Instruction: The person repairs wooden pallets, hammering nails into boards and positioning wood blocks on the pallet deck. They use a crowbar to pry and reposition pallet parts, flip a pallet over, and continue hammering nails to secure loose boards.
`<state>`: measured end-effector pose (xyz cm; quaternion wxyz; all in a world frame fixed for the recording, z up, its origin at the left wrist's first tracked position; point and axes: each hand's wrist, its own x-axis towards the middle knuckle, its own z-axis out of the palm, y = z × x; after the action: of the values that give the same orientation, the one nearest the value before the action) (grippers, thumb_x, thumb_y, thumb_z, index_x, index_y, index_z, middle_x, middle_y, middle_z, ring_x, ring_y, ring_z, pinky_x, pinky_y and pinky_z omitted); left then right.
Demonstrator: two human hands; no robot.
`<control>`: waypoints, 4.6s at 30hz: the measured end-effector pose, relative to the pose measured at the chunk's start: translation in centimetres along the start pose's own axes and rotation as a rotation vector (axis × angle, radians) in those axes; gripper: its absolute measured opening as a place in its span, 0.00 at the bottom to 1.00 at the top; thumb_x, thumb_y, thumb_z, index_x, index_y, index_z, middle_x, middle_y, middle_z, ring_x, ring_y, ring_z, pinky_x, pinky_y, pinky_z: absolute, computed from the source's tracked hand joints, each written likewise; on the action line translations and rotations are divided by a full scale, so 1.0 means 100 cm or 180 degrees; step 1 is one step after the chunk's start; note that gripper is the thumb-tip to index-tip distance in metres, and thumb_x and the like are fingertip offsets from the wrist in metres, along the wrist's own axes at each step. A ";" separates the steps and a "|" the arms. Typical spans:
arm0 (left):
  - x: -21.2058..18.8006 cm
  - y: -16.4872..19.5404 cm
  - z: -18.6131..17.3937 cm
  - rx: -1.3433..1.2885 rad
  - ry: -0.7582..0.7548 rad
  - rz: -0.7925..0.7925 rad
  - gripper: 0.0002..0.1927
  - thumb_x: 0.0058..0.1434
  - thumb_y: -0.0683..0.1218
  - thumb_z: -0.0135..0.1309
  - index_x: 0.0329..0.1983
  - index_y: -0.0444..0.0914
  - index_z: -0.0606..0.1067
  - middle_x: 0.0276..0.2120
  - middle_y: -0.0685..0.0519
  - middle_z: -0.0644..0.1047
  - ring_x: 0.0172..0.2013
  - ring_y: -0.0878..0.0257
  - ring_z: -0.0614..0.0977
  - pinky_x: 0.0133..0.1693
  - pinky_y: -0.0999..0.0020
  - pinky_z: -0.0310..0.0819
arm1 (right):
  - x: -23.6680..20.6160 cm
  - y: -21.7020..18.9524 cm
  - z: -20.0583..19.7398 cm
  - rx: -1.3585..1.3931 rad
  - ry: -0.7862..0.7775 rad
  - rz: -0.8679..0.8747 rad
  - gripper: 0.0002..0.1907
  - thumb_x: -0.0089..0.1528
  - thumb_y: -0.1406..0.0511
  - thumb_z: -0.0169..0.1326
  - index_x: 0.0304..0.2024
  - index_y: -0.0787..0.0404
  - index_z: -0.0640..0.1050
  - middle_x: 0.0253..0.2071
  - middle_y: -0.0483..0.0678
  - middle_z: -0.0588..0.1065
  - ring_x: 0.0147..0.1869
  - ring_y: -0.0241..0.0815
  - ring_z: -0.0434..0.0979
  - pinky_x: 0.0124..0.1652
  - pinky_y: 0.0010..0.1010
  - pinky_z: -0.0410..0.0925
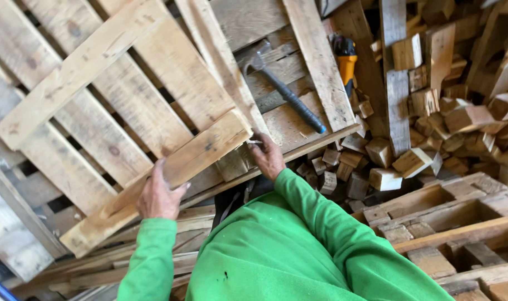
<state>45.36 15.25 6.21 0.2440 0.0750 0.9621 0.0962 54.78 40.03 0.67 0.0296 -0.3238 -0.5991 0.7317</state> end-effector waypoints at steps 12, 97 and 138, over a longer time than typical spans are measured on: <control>0.009 -0.006 0.013 -0.0117 0.0116 0.0049 0.47 0.42 0.55 0.73 0.67 0.45 0.70 0.29 0.46 0.77 0.33 0.50 0.80 0.37 0.52 0.74 | 0.024 0.021 -0.017 0.0282 0.0053 0.0126 0.21 0.65 0.71 0.56 0.61 0.68 0.75 0.53 0.49 0.78 0.56 0.38 0.77 0.57 0.28 0.70; 0.013 -0.312 0.007 -0.6130 0.3705 -0.1279 0.12 0.69 0.54 0.57 0.46 0.41 0.76 0.31 0.60 0.74 0.29 0.71 0.71 0.32 0.73 0.68 | -0.024 -0.012 0.331 -0.3285 -0.2822 0.0503 0.21 0.62 0.53 0.60 0.40 0.65 0.74 0.20 0.42 0.70 0.21 0.32 0.67 0.22 0.28 0.64; 0.033 -0.305 -0.004 -0.3583 0.4082 -0.1682 0.08 0.65 0.41 0.59 0.43 0.36 0.71 0.31 0.43 0.77 0.33 0.46 0.80 0.35 0.52 0.73 | -0.005 -0.049 0.375 -0.3033 -0.3587 -0.0142 0.19 0.64 0.53 0.55 0.40 0.63 0.74 0.20 0.41 0.70 0.21 0.31 0.69 0.21 0.26 0.65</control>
<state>39.33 -13.82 -1.67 -0.3262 -0.3483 0.7097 0.5183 34.36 9.05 7.99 -0.4115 0.1356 -0.7828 0.4467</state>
